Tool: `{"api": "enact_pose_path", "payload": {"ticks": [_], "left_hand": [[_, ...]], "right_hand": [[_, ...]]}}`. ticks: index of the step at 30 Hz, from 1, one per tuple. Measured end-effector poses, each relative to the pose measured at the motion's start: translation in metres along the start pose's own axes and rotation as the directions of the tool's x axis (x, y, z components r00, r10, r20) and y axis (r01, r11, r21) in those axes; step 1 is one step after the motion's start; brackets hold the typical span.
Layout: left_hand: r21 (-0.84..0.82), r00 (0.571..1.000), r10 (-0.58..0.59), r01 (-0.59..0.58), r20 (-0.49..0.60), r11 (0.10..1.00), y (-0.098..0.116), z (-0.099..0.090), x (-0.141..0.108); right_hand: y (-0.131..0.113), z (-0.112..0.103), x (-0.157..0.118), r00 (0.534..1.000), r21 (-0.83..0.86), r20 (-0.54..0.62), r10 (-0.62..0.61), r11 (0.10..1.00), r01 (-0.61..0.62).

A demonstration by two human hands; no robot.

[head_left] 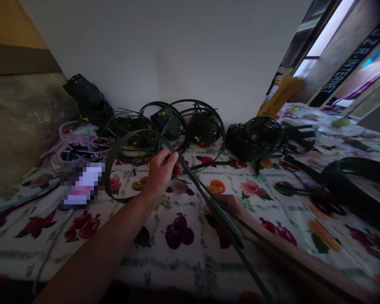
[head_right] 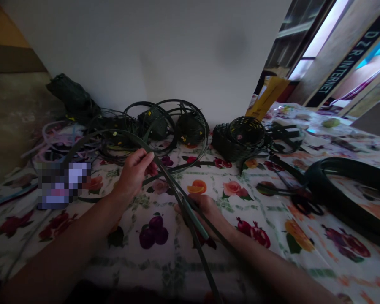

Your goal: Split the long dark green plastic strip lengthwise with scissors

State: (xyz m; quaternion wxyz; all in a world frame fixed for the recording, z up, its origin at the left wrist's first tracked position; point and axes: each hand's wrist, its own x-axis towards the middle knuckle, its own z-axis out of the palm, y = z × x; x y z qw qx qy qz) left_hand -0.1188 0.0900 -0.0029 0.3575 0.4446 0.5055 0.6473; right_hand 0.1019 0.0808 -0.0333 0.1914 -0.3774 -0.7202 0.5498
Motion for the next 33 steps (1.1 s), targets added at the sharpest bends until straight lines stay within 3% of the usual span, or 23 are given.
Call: {"api": "enact_pose_path", "payload": {"ticks": [8, 17, 19, 25, 33], "left_hand": [[-0.014, 1.000, -0.013, 0.013, 0.003, 1.000, 0.000, 0.000, 0.001], [0.001, 0.994, -0.098, 0.098, 0.045, 0.995, 0.002, -0.003, 0.003], [0.016, 0.997, -0.075, 0.075, 0.035, 0.997, 0.003, -0.007, 0.007], [0.012, 0.987, 0.134, -0.134, -0.085, 0.991, 0.008, -0.020, 0.018], [-0.021, 0.995, 0.071, -0.072, -0.066, 0.997, 0.011, -0.013, 0.011]], "right_hand": [[-0.010, 0.000, -0.003, 1.000, -0.034, -0.006, 0.010, 0.999, -0.010], [0.002, -0.002, 0.002, 1.000, -0.017, -0.007, -0.029, 0.999, 0.029], [0.004, -0.003, 0.003, 1.000, -0.037, 0.003, -0.031, 0.999, 0.031], [0.004, -0.002, 0.003, 0.999, -0.034, 0.035, -0.012, 0.999, 0.013], [0.001, -0.003, 0.002, 0.999, -0.117, 0.008, -0.036, 0.992, 0.037]]}}
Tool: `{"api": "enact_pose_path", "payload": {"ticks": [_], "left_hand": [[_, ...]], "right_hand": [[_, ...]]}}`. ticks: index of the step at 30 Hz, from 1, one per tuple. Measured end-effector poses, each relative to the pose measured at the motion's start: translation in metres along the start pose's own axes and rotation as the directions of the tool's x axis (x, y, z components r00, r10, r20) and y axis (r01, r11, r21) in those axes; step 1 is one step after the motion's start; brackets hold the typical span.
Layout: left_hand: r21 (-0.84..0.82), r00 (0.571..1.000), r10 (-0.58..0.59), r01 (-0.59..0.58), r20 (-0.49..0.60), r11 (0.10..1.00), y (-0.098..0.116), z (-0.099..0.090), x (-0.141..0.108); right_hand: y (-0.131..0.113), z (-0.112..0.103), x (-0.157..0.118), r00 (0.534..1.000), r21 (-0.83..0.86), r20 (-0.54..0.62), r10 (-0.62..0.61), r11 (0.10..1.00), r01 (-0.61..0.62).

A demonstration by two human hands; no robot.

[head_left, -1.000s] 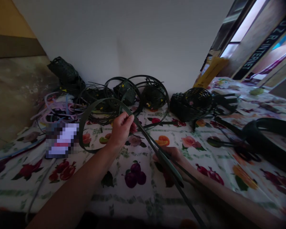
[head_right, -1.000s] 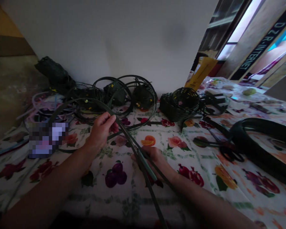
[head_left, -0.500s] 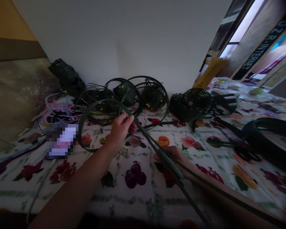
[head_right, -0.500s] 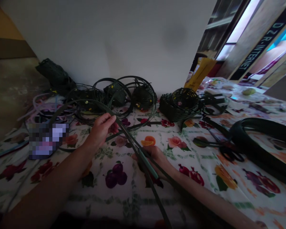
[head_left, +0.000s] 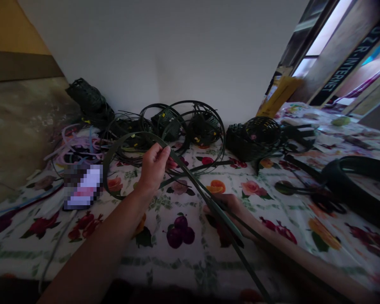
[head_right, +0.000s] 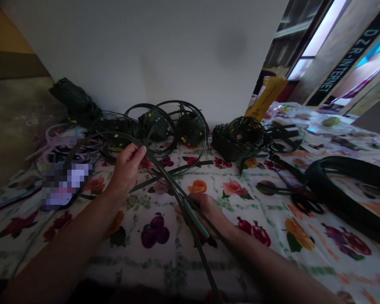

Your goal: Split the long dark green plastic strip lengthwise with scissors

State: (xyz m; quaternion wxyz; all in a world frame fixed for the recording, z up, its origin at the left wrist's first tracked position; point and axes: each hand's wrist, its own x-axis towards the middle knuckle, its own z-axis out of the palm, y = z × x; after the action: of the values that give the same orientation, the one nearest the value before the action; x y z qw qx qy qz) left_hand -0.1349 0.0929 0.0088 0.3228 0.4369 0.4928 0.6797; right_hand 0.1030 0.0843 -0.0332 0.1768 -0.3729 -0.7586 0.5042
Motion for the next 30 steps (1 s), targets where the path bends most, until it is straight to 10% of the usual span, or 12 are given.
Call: {"api": "enact_pose_path", "payload": {"ticks": [30], "left_hand": [[-0.001, 0.999, -0.041, 0.041, 0.013, 0.999, -0.0080, 0.0035, -0.0025]], "right_hand": [[0.0040, 0.0013, 0.0005, 0.998, 0.025, 0.039, 0.052, 0.998, -0.053]]}}
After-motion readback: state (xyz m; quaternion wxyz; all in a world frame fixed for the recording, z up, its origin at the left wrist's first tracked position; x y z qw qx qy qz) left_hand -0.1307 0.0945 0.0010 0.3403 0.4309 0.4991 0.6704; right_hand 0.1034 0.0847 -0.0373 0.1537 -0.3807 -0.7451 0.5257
